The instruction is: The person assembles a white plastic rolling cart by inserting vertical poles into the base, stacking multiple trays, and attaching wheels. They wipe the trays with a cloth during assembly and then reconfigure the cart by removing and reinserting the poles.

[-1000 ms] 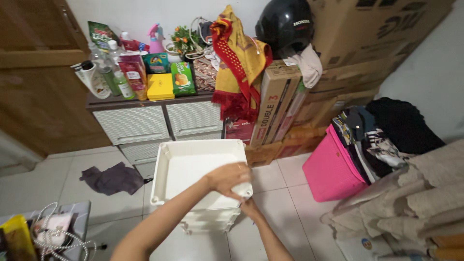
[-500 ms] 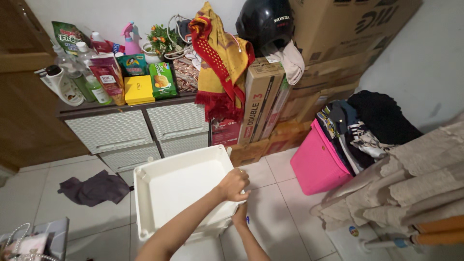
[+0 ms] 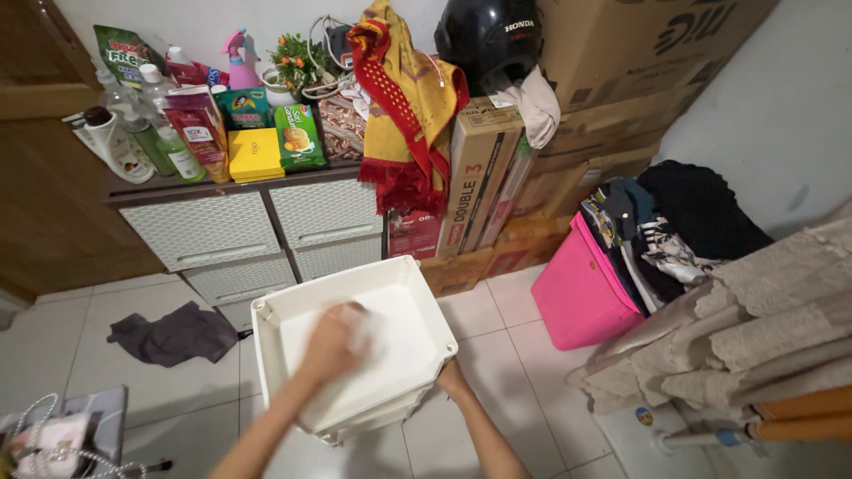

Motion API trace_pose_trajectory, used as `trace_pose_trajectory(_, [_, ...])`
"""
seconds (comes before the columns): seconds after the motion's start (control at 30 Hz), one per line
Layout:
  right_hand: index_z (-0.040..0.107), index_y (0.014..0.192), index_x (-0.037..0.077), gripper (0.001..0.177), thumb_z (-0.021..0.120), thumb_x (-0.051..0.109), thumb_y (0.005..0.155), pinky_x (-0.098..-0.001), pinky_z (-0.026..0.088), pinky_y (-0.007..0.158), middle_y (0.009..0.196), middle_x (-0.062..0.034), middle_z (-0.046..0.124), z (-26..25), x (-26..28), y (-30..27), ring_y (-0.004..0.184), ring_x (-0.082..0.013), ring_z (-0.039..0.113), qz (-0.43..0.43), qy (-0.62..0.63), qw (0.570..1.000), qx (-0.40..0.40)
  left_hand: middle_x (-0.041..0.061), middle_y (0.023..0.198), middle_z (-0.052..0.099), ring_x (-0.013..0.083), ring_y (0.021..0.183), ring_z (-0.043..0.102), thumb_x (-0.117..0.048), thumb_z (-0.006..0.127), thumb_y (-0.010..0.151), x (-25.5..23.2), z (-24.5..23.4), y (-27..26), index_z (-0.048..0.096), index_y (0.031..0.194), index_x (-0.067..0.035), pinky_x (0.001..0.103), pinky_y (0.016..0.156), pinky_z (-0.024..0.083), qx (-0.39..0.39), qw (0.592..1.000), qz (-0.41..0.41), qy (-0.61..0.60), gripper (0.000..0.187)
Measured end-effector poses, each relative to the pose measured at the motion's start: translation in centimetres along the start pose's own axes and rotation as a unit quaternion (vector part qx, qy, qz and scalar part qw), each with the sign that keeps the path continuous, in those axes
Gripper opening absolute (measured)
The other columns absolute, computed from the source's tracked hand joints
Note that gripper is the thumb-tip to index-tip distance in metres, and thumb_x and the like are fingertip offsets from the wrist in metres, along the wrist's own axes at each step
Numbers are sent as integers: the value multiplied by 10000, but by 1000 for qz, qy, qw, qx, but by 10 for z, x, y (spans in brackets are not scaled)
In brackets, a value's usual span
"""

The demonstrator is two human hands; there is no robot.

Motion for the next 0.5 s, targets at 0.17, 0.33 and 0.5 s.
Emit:
trace_pose_trajectory(0.17, [595, 1252, 23, 495, 759, 132, 797, -353, 546, 929, 1158, -105, 732, -2, 10, 0, 1093, -205, 688, -25, 1, 995, -92, 175, 1166, 645, 382, 1102, 621, -303, 771, 722, 134, -57, -1, 617, 1203, -47, 487, 888, 531, 17, 974, -89, 207, 566])
trace_pose_trajectory(0.33, [617, 1146, -25, 379, 723, 123, 814, -348, 553, 877, 1065, -111, 745, -4, 15, 5, 996, -198, 699, -59, 26, 982, -177, 105, 1095, 679, 317, 994, 701, -446, 584, 995, 178, -30, -26, 643, 1077, -144, 467, 773, 585, 134, 926, -187, 301, 319])
trace_pose_trajectory(0.5, [618, 1086, -30, 319, 714, 135, 830, -352, 545, 813, 1015, -108, 730, -9, 17, 11, 938, -189, 680, -73, 24, 962, -262, 160, 1136, 666, 322, 795, 717, -366, 564, 926, 130, -51, -51, 654, 979, -149, 429, 547, 579, 41, 934, -135, 329, 241])
Point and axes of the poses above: each hand's wrist, its own y-axis towards the middle knuckle, its own z-axis out of the palm, x = y × z, the point moved 10 cm from there along y, towards the middle knuckle
